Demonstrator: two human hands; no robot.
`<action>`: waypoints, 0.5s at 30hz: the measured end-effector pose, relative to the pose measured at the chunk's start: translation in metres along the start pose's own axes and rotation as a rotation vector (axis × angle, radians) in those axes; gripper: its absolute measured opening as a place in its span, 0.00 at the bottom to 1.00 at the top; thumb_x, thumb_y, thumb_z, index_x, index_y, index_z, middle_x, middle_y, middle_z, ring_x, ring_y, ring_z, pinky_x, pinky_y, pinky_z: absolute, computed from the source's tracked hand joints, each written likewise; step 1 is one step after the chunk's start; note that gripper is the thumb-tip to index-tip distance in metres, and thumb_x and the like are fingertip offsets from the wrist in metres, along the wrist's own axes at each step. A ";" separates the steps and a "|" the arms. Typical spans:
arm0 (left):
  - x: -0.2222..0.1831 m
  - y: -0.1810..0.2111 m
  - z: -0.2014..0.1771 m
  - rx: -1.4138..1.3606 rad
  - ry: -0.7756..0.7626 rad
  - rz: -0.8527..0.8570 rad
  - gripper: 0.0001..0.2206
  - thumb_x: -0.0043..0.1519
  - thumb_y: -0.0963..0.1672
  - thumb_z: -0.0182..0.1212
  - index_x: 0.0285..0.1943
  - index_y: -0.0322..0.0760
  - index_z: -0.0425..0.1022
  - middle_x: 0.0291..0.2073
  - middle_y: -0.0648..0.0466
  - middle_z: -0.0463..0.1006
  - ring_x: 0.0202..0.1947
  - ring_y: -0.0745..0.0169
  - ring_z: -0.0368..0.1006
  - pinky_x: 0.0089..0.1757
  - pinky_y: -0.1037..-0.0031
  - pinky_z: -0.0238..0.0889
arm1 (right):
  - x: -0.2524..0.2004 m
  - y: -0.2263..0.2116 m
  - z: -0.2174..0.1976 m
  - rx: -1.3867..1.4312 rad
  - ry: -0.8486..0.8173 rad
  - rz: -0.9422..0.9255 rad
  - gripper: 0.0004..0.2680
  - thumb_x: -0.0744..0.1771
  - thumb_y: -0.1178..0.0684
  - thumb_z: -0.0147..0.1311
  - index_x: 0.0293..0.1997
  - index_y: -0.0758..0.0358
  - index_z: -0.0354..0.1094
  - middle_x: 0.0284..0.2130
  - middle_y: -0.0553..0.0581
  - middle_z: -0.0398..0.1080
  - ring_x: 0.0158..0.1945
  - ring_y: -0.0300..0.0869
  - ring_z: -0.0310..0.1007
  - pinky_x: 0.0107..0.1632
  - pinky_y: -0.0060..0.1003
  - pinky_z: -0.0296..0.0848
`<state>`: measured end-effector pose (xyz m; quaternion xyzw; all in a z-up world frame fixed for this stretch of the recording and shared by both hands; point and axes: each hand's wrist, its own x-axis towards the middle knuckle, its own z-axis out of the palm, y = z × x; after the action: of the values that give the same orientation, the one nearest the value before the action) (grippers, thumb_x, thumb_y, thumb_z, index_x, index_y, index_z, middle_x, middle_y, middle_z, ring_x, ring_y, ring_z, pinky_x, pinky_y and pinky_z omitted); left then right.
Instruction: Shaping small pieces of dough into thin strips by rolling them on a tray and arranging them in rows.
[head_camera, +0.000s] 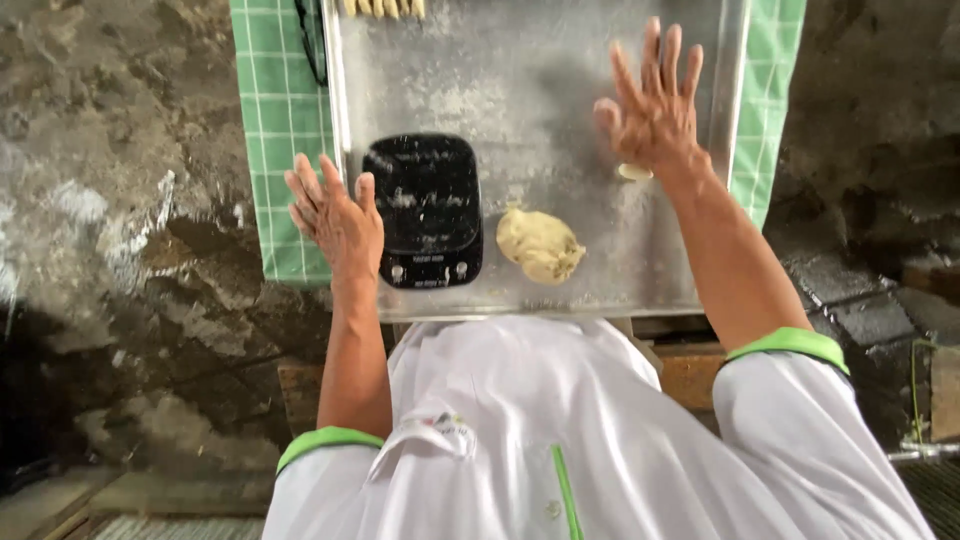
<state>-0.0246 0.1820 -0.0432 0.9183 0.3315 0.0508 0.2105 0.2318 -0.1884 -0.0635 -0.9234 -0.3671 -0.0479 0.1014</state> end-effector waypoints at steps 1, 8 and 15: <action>0.005 0.000 0.002 -0.006 0.009 0.000 0.34 0.73 0.59 0.34 0.82 0.36 0.49 0.79 0.46 0.37 0.78 0.43 0.25 0.71 0.39 0.26 | 0.011 0.007 0.001 -0.006 0.007 -0.006 0.26 0.76 0.33 0.30 0.84 0.56 0.42 0.76 0.76 0.30 0.77 0.76 0.28 0.71 0.81 0.33; 0.009 -0.006 0.004 -0.094 -0.027 -0.060 0.33 0.71 0.60 0.33 0.79 0.44 0.58 0.79 0.50 0.37 0.78 0.45 0.26 0.68 0.38 0.32 | -0.030 -0.063 -0.035 -0.002 -0.285 0.091 0.34 0.67 0.31 0.22 0.79 0.65 0.39 0.75 0.76 0.32 0.77 0.69 0.31 0.73 0.70 0.36; 0.009 -0.004 -0.002 -0.082 0.006 -0.008 0.37 0.68 0.63 0.32 0.73 0.37 0.66 0.79 0.45 0.38 0.77 0.39 0.23 0.67 0.30 0.27 | -0.053 -0.052 -0.010 -0.055 -0.067 -0.034 0.27 0.74 0.33 0.18 0.77 0.59 0.50 0.75 0.77 0.37 0.74 0.77 0.46 0.66 0.83 0.50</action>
<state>-0.0205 0.1912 -0.0439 0.9074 0.3334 0.0664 0.2473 0.1574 -0.1893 -0.0547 -0.9205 -0.3847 -0.0287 0.0629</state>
